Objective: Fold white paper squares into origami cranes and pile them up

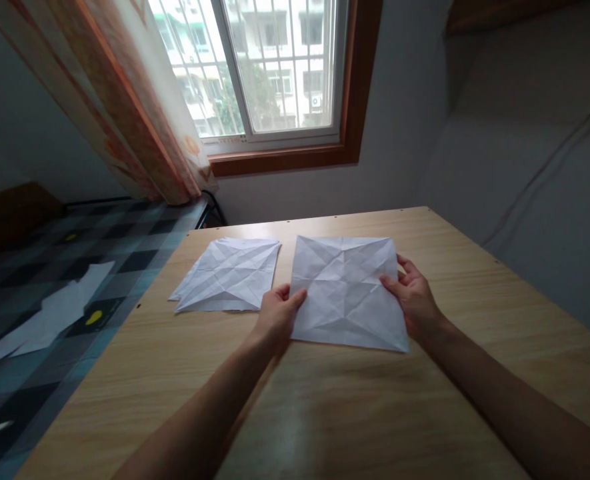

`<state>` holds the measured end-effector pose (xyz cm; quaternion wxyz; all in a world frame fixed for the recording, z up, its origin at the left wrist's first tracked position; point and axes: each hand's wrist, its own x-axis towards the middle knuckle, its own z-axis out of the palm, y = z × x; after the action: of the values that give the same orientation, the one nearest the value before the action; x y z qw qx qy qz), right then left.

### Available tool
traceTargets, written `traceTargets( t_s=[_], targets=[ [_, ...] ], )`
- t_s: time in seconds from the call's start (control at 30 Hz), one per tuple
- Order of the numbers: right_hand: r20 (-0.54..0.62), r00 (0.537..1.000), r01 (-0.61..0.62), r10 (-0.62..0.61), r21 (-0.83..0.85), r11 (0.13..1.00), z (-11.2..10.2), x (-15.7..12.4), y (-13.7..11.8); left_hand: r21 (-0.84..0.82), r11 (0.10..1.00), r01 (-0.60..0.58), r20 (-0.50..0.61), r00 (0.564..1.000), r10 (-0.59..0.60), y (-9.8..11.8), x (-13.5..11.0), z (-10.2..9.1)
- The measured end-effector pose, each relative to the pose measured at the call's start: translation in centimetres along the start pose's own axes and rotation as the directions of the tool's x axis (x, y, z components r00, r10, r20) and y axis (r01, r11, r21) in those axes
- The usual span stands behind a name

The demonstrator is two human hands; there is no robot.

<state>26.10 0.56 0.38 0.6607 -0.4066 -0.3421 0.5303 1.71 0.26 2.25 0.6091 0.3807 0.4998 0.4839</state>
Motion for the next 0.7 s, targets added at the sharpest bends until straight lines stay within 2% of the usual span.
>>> traceTargets(
  t_s=[0.13,0.23,0.3,0.37,0.43,0.5,0.53,0.57,0.6,0.63,0.67,0.7],
  targets=[
    [0.015,0.999,0.036,-0.035,-0.11,0.993,-0.3,0.3,0.8,0.144,0.977,-0.159,-0.144,0.973,0.18,2.5,2.1,-3.3],
    [0.08,0.996,0.047,-0.032,-0.199,0.979,-0.6,0.3,1.3,0.262,0.937,-0.23,-0.212,0.934,0.288,5.2,4.2,-7.2],
    [0.119,0.992,0.059,-0.03,-0.255,0.965,-0.8,0.2,1.6,0.327,0.906,-0.27,-0.296,0.881,0.37,6.8,5.5,-10.3],
    [0.14,0.99,0.076,-0.034,-0.306,0.949,-0.9,0.1,2.0,0.397,0.897,-0.193,-0.372,0.86,0.35,7.8,6.4,-13.6],
    [0.154,0.987,0.102,-0.052,-0.345,0.933,-1.0,0.2,2.3,0.528,0.847,-0.055,-0.393,0.869,0.302,8.3,7.0,-16.8],
    [0.176,0.982,0.128,-0.065,-0.378,0.917,-1.1,0.3,2.6,0.699,0.708,0.098,-0.407,0.869,0.281,8.6,7.4,-19.5],
    [0.187,0.98,0.138,-0.068,-0.392,0.909,-1.1,0.3,2.7,0.789,0.592,0.161,-0.412,0.854,0.317,8.7,7.4,-20.4],
    [0.196,0.978,0.146,-0.07,-0.407,0.902,-1.1,0.3,2.8,0.875,0.44,0.203,-0.386,0.841,0.379,8.8,7.3,-20.9],
    [0.204,0.976,0.152,-0.07,-0.42,0.895,-1.1,0.3,2.8,0.93,0.284,0.233,-0.344,0.824,0.45,8.8,7.2,-21.0],
    [0.21,0.975,0.158,-0.071,-0.432,0.888,-1.2,0.2,2.8,0.956,0.141,0.257,-0.292,0.784,0.549,8.8,6.9,-20.7],
    [0.215,0.974,0.162,-0.071,-0.444,0.881,-1.2,0.2,2.7,0.962,0.09,0.257,-0.258,0.753,0.605,8.6,6.6,-20.0],
    [0.22,0.973,0.166,-0.07,-0.454,0.875,-1.2,0.1,2.7,0.975,0.036,0.219,-0.191,0.744,0.64,8.2,6.3,-19.0]
  ],
)
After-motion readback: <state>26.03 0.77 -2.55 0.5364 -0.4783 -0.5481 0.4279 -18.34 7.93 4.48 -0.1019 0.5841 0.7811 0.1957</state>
